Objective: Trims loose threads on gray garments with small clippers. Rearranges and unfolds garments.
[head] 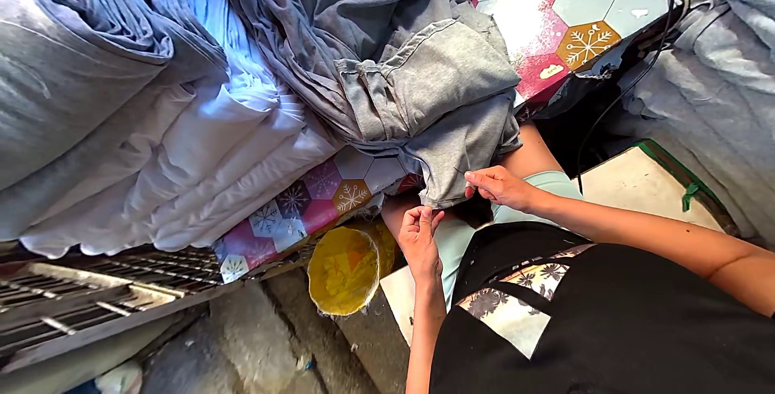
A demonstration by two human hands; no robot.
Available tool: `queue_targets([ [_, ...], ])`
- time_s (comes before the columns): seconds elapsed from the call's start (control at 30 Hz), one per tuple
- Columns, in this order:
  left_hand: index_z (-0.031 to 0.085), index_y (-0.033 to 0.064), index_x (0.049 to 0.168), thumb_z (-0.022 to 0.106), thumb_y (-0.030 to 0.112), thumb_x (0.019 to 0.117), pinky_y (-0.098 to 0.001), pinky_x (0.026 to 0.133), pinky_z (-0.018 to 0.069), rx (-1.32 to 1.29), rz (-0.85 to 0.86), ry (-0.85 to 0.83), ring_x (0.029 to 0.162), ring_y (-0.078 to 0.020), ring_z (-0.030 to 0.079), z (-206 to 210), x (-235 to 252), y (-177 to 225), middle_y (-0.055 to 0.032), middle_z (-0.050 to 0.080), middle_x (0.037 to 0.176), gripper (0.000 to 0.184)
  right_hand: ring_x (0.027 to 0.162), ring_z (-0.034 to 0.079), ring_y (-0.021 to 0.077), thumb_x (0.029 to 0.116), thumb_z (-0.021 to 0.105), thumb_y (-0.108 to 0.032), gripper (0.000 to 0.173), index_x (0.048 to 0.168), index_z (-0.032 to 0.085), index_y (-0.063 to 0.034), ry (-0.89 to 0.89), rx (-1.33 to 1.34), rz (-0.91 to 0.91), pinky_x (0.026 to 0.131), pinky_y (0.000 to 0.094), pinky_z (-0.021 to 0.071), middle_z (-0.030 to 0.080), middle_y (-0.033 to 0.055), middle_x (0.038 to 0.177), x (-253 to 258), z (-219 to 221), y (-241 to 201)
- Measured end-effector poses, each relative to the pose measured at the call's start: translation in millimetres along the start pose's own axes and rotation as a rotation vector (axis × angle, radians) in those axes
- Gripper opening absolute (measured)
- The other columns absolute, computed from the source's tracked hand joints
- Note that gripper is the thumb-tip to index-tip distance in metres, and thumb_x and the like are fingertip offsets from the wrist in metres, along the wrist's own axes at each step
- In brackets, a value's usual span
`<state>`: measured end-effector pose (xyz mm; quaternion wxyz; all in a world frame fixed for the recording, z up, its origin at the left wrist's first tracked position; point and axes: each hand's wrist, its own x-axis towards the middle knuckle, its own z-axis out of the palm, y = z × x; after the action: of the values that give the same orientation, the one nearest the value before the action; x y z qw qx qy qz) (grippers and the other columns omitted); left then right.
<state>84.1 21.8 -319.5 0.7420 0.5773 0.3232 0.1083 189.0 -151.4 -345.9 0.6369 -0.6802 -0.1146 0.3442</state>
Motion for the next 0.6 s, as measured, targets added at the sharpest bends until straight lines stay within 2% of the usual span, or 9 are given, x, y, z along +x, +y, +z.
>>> queue_targets([
  [0.07,0.053,-0.0015,0.098,0.039,-0.004,0.1060,-0.0318,0.083,0.0625,-0.070,-0.029,0.022,0.081,-0.0146,0.072,1,-1,-3,-0.0064,0.067,0.087,0.017,0.054,0.044,0.0095,0.1087,0.045,-0.032,0.038,0.091,0.069,-0.0071,0.019,-0.291,-0.115,0.055,0.0310,0.0387,0.045,-0.0022,0.061,-1,3,1],
  [0.13,0.052,-0.0003,0.098,0.036,-0.002,0.1076,-0.0313,0.083,0.0625,-0.137,-0.064,0.047,0.080,-0.0149,0.072,8,-3,0,-0.0066,0.068,0.085,0.020,0.062,0.056,0.0188,0.1045,0.050,-0.039,0.039,0.097,0.067,-0.0049,0.061,-0.557,-0.267,0.059,0.0421,0.0461,0.056,0.0041,0.067,-3,8,0],
  [0.23,0.055,-0.0004,0.099,0.034,0.001,0.1090,-0.0309,0.086,0.0612,-0.229,-0.130,0.038,0.084,-0.0159,0.073,15,-6,9,-0.0082,0.070,0.089,0.023,0.060,0.065,0.0236,0.0994,0.059,-0.042,0.044,0.105,0.070,0.0000,0.188,-0.784,-0.598,0.051,0.0421,0.0496,0.068,0.0095,0.076,-4,16,6],
  [0.33,0.058,-0.0005,0.099,0.035,0.001,0.1089,-0.0312,0.087,0.0606,-0.282,-0.151,0.020,0.086,-0.0165,0.073,18,-6,13,-0.0094,0.072,0.091,0.025,0.055,0.063,0.0211,0.0990,0.060,-0.041,0.040,0.099,0.071,-0.0029,0.264,-0.875,-0.744,0.045,0.0373,0.0462,0.067,0.0076,0.075,-2,19,11],
  [0.6,0.059,-0.0013,0.098,0.038,0.000,0.1078,-0.0311,0.088,0.0608,-0.315,-0.142,0.009,0.086,-0.0160,0.073,25,-7,13,-0.0089,0.072,0.090,0.024,0.049,0.055,0.0209,0.1011,0.057,-0.038,0.037,0.092,0.072,-0.0046,0.338,-0.984,-0.780,0.042,0.0347,0.0413,0.056,0.0064,0.066,-5,20,2],
])
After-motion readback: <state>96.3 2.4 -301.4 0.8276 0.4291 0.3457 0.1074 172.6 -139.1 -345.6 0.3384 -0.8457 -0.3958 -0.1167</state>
